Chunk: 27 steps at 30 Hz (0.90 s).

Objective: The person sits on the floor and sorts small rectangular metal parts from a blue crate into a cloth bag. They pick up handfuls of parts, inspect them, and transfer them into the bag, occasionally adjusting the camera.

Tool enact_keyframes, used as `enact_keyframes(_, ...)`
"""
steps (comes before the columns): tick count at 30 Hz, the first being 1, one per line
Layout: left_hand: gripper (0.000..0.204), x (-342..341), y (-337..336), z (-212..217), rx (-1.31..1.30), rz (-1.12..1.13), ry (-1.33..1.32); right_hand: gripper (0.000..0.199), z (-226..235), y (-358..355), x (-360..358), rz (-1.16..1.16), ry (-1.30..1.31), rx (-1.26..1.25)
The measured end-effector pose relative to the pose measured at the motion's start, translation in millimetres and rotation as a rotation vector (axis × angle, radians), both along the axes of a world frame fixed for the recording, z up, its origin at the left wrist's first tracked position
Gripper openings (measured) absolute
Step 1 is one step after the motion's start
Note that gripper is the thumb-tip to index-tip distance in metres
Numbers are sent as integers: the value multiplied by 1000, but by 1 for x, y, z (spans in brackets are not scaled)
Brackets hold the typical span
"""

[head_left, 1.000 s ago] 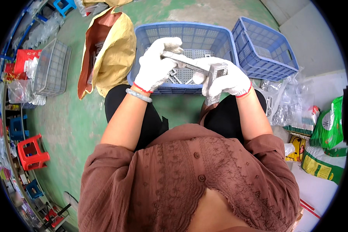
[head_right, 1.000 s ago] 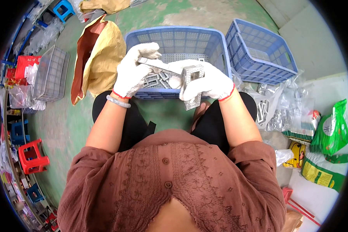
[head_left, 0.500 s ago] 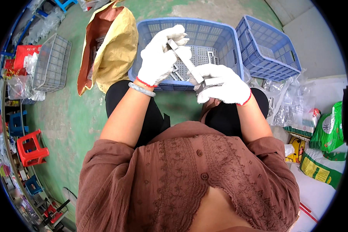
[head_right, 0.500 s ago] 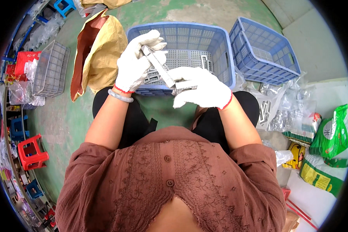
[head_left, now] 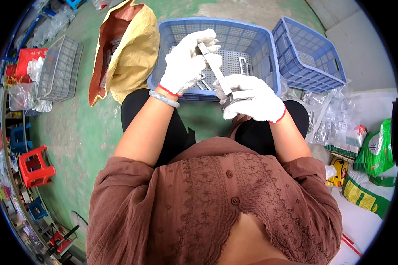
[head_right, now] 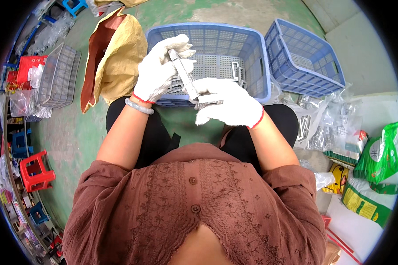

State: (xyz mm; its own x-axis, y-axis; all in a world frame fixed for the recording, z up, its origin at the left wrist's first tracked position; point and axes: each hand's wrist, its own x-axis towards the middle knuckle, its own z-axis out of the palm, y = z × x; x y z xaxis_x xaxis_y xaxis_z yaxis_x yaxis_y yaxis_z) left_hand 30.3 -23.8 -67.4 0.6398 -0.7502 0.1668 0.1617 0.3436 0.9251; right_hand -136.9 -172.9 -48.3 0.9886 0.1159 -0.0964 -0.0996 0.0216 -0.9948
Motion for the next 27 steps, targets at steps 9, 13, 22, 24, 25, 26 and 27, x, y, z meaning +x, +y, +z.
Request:
enact_keyframes(9,46,2,4,-1,56,32,-94,50,12,-3,-1,-124,31,264)
enact_keyframes(13,44,3,7,2,154,61,-204,52,9,-10,-2,-237,26,444)
enact_keyframes(22,34,-10,9,21,209,55,13,56,-7,-24,0,-214,5,607)
enact_keyframes(24,34,-12,9,25,230,74,12,57,-9,-25,0,-216,20,605)
enact_keyframes(25,33,-13,10,27,240,83,12,57,-10,-26,0,-217,28,604)
enact_keyframes(26,33,-14,10,27,242,82,15,58,-10,-26,0,-217,32,607)
enact_keyframes(27,34,-14,10,26,244,83,17,58,-9,-26,0,-217,35,612)
